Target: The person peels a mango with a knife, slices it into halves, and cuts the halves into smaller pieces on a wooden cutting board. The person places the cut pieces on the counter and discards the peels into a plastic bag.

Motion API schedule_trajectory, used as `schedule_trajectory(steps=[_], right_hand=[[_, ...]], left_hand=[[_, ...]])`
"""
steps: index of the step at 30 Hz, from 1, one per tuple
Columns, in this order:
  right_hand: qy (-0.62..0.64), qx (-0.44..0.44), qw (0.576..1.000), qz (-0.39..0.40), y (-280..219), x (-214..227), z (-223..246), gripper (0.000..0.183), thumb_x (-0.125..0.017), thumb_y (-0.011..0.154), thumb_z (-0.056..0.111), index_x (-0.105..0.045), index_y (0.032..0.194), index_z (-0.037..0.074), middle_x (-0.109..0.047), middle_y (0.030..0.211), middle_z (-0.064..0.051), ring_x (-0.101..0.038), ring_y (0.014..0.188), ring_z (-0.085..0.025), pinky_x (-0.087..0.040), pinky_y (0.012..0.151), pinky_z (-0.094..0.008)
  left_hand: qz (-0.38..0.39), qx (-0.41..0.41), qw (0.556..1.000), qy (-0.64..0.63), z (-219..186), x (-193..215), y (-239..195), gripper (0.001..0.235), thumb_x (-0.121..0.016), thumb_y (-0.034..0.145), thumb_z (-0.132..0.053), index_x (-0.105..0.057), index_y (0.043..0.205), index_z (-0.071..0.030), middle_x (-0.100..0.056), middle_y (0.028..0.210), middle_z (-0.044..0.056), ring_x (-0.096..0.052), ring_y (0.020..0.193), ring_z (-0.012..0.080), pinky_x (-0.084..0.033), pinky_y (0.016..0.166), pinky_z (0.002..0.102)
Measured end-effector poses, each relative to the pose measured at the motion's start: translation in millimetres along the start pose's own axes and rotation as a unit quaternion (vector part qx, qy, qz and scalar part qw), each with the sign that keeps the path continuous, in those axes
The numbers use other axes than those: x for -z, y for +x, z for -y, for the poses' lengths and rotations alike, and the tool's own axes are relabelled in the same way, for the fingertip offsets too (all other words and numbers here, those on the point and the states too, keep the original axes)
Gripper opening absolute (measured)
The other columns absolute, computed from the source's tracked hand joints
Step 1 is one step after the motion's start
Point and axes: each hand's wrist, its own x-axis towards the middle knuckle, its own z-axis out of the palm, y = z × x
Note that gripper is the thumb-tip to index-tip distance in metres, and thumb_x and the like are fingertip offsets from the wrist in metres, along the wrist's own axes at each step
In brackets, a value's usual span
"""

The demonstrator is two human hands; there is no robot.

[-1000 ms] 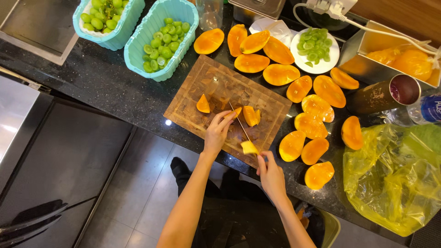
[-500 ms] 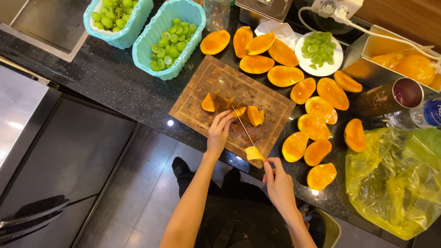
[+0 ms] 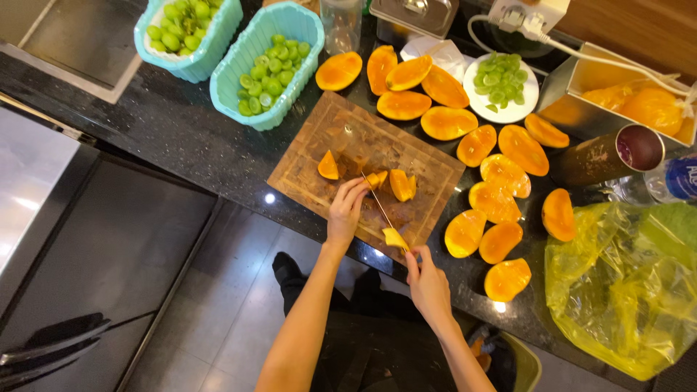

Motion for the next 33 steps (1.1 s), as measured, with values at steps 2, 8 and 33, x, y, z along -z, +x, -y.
schedule_trajectory(steps=[2, 8, 33], right_hand=[[0.031, 0.019, 0.999, 0.005, -4, -2, -18, 0.024, -0.052, 0.103, 0.036, -0.059, 0.113, 0.015, -0.07, 0.063, -0.009, -0.068, 0.06, -0.026, -0.05, 0.059, -0.04], [0.261, -0.065, 0.962, 0.047, -30, 29, -56, 0.024, -0.053, 0.102, 0.029, -0.061, 0.116, 0.012, -0.061, 0.062, -0.007, -0.048, 0.045, -0.013, -0.036, 0.043, -0.029], [0.196, -0.034, 0.98, 0.01, 10, 15, 12, 0.029, -0.05, 0.103, 0.033, -0.058, 0.117, 0.009, -0.063, 0.06, -0.006, -0.057, 0.047, -0.015, -0.044, 0.048, -0.032]], left_hand=[[-0.003, 0.003, 1.0, 0.0, -4, 3, 2, 0.02, -0.069, 0.095, 0.001, -0.069, 0.115, -0.003, -0.068, 0.123, 0.01, -0.07, 0.11, 0.0291, -0.058, 0.092, 0.035], [0.056, 0.023, 0.998, 0.023, -11, 9, 28, 0.05, -0.081, 0.082, -0.016, -0.062, 0.125, 0.0, -0.064, 0.123, 0.016, -0.06, 0.116, 0.0353, -0.049, 0.097, 0.043], [0.142, 0.057, 0.974, 0.169, -10, -16, 41, 0.045, -0.079, 0.082, -0.012, -0.062, 0.123, -0.003, -0.062, 0.122, 0.015, -0.057, 0.114, 0.0377, -0.05, 0.097, 0.044]])
